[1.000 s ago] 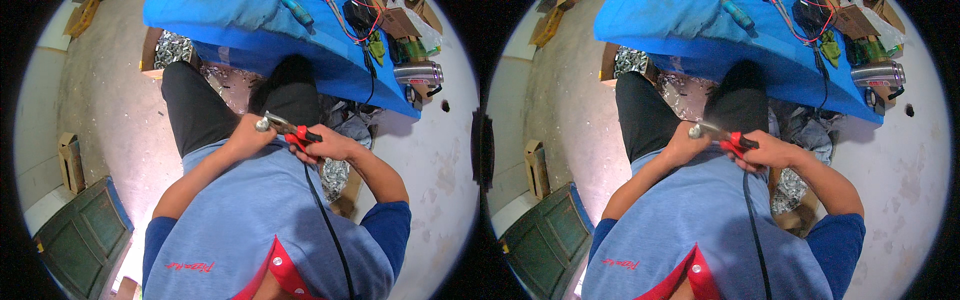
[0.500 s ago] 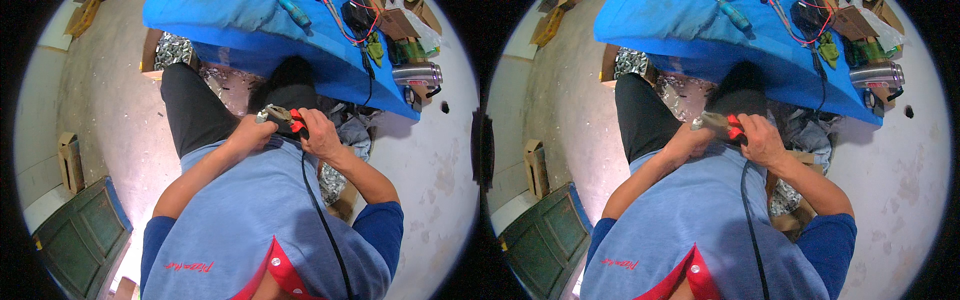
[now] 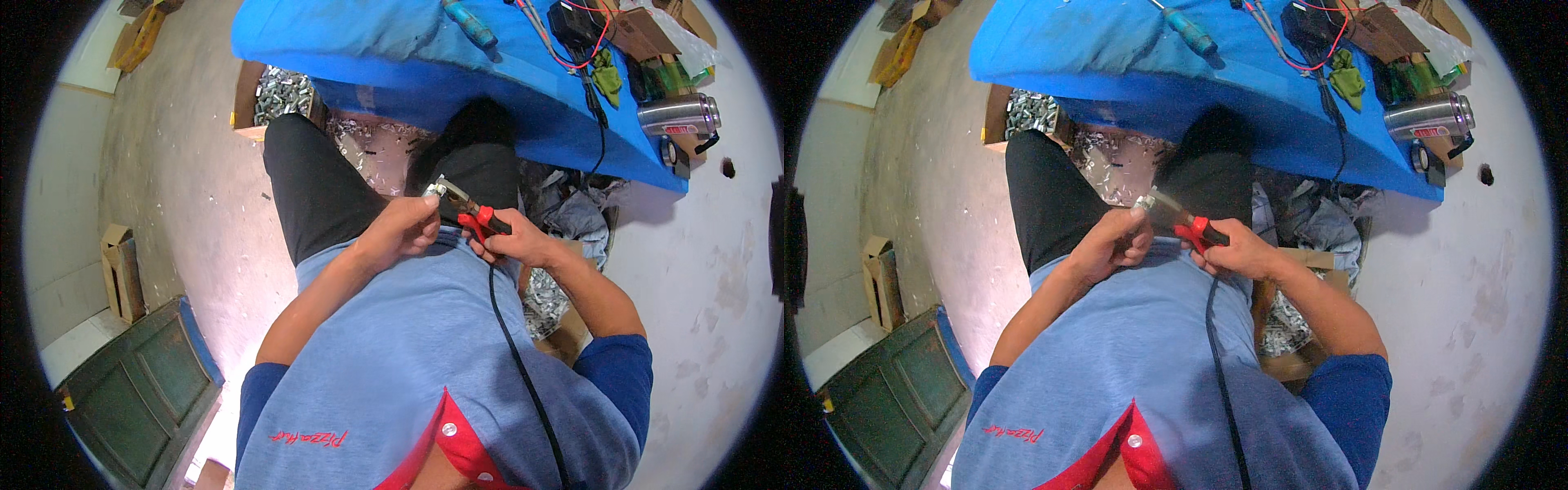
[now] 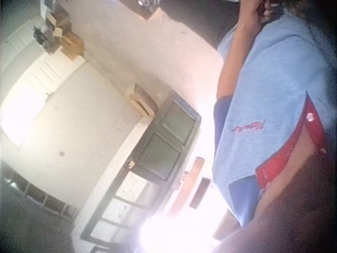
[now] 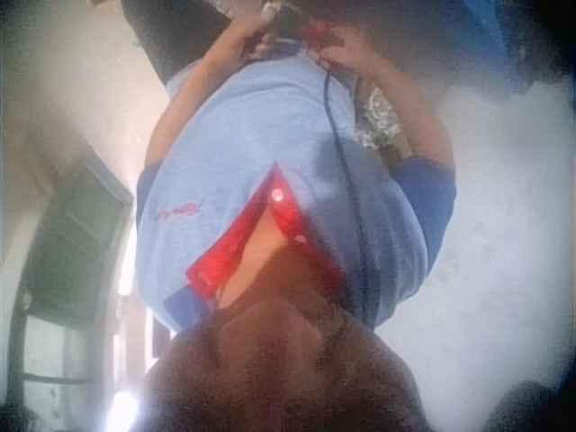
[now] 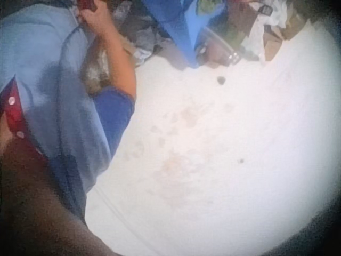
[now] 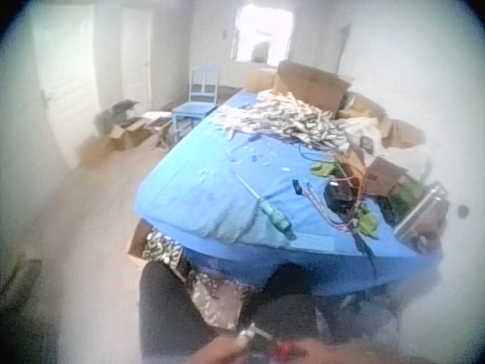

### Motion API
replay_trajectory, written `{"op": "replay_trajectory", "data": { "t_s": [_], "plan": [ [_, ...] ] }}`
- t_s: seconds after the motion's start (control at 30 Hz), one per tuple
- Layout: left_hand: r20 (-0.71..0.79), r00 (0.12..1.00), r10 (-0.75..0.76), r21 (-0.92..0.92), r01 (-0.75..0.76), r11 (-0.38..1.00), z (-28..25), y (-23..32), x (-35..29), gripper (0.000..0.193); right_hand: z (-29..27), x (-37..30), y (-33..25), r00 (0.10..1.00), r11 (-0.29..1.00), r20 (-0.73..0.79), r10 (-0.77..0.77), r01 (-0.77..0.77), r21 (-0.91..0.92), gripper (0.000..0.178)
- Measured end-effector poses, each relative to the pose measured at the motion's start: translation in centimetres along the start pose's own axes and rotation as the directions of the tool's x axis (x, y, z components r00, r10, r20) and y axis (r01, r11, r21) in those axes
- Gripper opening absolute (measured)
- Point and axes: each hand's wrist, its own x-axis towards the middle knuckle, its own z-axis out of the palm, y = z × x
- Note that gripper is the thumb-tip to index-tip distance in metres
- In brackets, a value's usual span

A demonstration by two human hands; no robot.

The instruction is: The person manipulates a small metal igniter with a white ceramic component by hand, using a screwdriver to tighten a small screw and pliers to hold and bend a metal piece. They work on a blue cloth-covered table cluttered with tools and wires.

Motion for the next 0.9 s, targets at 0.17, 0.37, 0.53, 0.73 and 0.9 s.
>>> {"op": "replay_trajectory", "data": {
  "t_s": [0.17,0.37,0.53,0.73,0.9],
  "plan": [
    [0.05,0.998,0.048,0.137,-0.054,0.989,0.4,0.4,-0.3,0.052,0.2,-1.2,-0.6,0.978,0.911,0.186,0.096,-0.161,0.381,0.04],
    [0.066,0.996,0.055,0.294,-0.072,0.953,1.1,0.7,-0.6,0.055,-0.5,-1.9,-0.2,0.906,0.761,0.42,0.042,-0.302,0.575,0.045],
    [-0.014,0.997,0.072,0.303,-0.065,0.951,1.3,0.3,-0.2,0.052,-0.4,-1.7,0.7,0.924,0.759,0.381,0.035,-0.273,0.591,0.045],
    [-0.022,0.994,0.107,0.302,-0.096,0.948,1.2,0.1,-0.1,0.052,-0.6,-1.5,0.2,0.963,0.85,0.269,0.022,-0.16,0.503,0.047],
    [-0.03,0.994,0.107,0.273,-0.094,0.957,0.7,-0.2,0.2,0.051,-1.0,-1.1,-0.4,0.98,0.913,0.192,0.051,-0.123,0.388,0.051]
  ]
}}
